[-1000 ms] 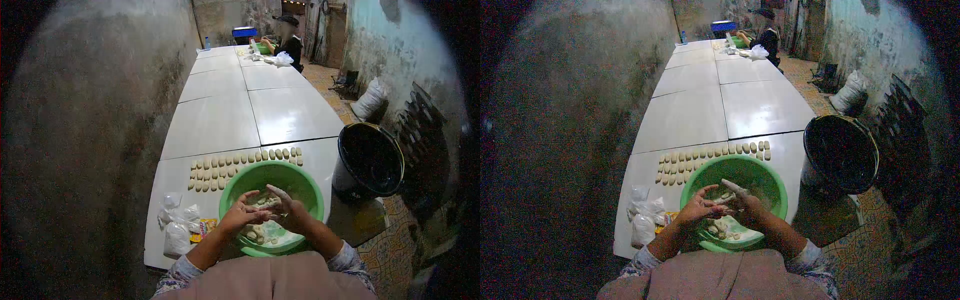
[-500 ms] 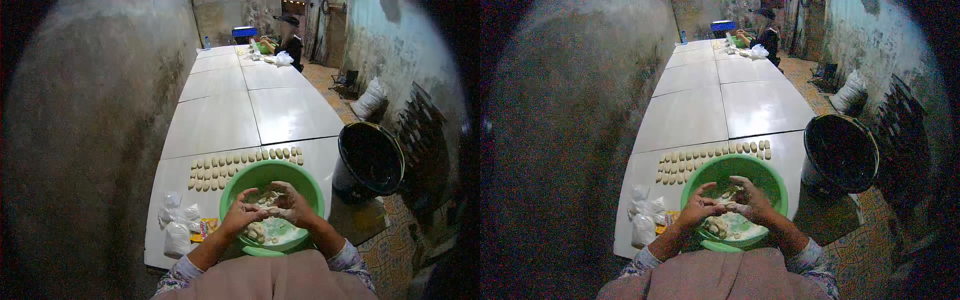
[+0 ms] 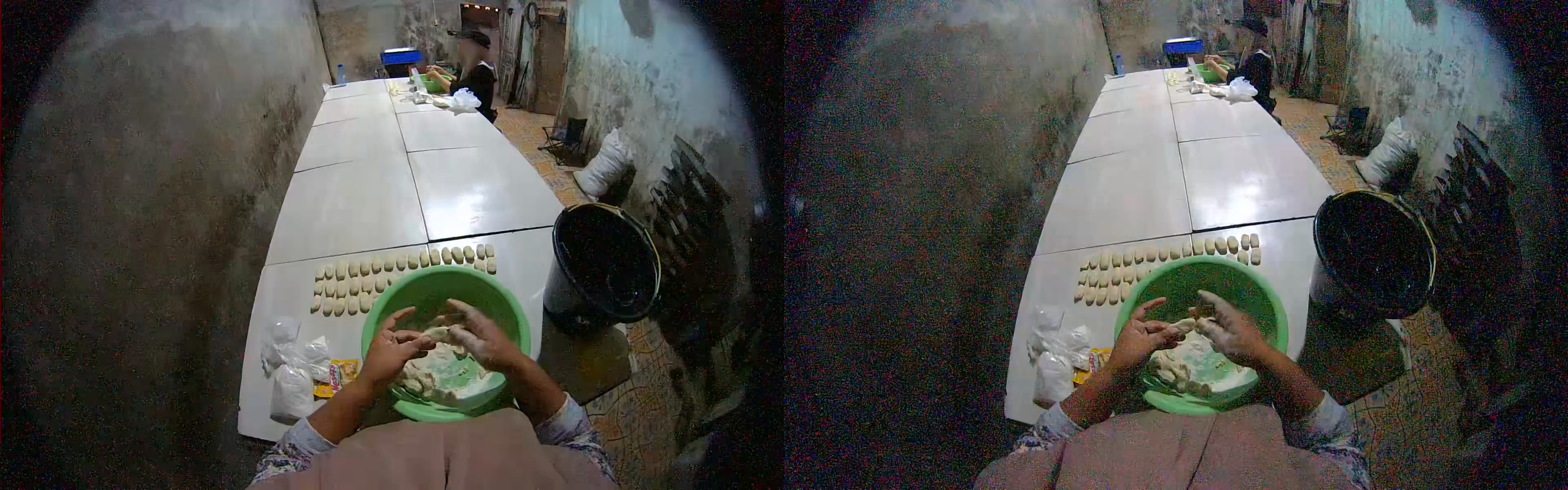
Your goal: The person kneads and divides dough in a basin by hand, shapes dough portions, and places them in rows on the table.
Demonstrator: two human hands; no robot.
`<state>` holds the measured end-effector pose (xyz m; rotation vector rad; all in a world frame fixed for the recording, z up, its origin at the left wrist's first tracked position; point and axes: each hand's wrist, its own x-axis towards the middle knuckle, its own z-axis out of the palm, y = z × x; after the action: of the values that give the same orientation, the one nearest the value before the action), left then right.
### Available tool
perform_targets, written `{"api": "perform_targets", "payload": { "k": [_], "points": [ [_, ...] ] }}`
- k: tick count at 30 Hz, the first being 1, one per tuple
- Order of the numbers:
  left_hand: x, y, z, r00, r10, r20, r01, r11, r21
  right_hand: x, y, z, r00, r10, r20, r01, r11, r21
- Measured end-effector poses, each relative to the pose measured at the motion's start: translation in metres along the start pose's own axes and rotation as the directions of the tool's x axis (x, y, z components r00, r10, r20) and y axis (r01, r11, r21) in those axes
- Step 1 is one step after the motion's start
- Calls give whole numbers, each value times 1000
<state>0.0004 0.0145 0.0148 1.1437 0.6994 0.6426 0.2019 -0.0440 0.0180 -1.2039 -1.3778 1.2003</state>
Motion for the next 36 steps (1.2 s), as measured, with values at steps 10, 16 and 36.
{"api": "perform_targets", "payload": {
  "k": [10,16,36],
  "points": [
    [-1,1,0,992,-9,122,28,987,-160,-5,-13,5,938,-118,325,250,880,-404],
    [-1,4,1,998,-2,65,5,999,-38,-9,-24,13,922,-142,360,262,914,-309],
    [-6,3,8,997,-63,43,59,994,96,-15,-10,8,983,-185,7,161,840,-518]
  ]
}}
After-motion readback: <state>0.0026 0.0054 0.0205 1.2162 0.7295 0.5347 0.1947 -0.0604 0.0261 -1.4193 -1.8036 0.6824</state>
